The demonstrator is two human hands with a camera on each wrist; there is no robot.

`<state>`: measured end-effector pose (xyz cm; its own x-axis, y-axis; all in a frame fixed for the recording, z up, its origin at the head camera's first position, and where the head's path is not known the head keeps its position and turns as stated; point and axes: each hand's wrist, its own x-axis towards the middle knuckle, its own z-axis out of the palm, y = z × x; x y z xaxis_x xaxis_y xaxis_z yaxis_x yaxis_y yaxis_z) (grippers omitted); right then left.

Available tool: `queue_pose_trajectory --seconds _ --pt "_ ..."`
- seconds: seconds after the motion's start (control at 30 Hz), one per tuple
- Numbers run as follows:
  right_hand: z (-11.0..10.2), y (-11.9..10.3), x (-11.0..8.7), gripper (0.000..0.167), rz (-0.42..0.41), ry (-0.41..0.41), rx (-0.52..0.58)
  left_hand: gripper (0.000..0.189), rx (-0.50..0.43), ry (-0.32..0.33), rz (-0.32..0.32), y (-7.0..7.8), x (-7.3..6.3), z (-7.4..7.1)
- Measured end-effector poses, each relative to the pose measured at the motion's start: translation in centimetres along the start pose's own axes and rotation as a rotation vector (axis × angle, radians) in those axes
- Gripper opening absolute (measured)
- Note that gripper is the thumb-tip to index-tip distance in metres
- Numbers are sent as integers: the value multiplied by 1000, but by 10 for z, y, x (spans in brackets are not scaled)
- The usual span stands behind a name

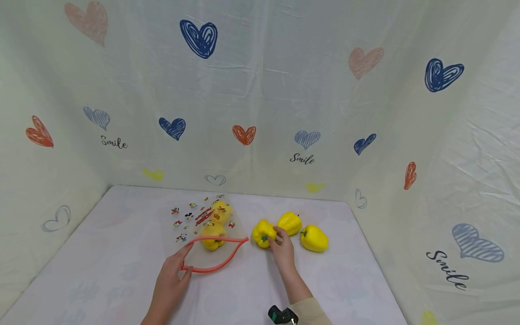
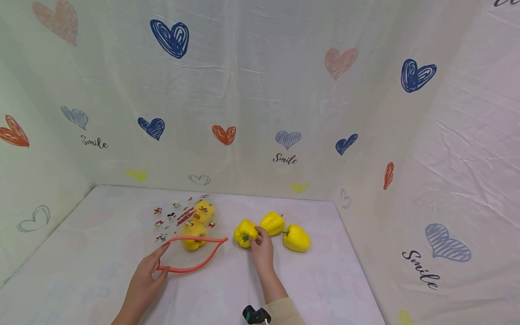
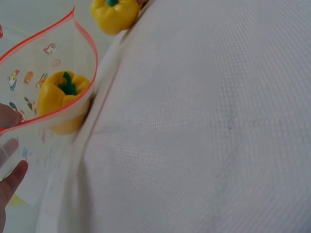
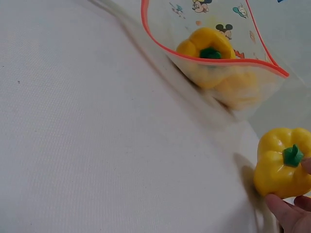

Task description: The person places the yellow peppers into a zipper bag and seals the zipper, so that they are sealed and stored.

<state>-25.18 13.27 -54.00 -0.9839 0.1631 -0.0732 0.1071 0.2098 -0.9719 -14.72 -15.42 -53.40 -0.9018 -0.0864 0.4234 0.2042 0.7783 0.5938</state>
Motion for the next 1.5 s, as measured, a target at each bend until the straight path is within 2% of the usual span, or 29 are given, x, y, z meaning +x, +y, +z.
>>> queue_pose_trajectory --seconds 0.4,0.6,0.8,1.17,1.5 --pt "2 -1 -4 49 23 17 2 70 0 -13 -22 0 -1 -1" --pt "5 -4 -2 58 19 57 -60 69 -3 -27 -39 2 -1 -1" --pt "7 -8 0 58 27 78 -96 69 1 -23 -41 3 -2 -1" --pt "-1 -9 -12 56 31 54 -106 72 -5 -12 -33 0 -2 0" --pt "-14 -16 -28 55 54 -47 -188 72 -6 -7 -29 2 -1 -1"
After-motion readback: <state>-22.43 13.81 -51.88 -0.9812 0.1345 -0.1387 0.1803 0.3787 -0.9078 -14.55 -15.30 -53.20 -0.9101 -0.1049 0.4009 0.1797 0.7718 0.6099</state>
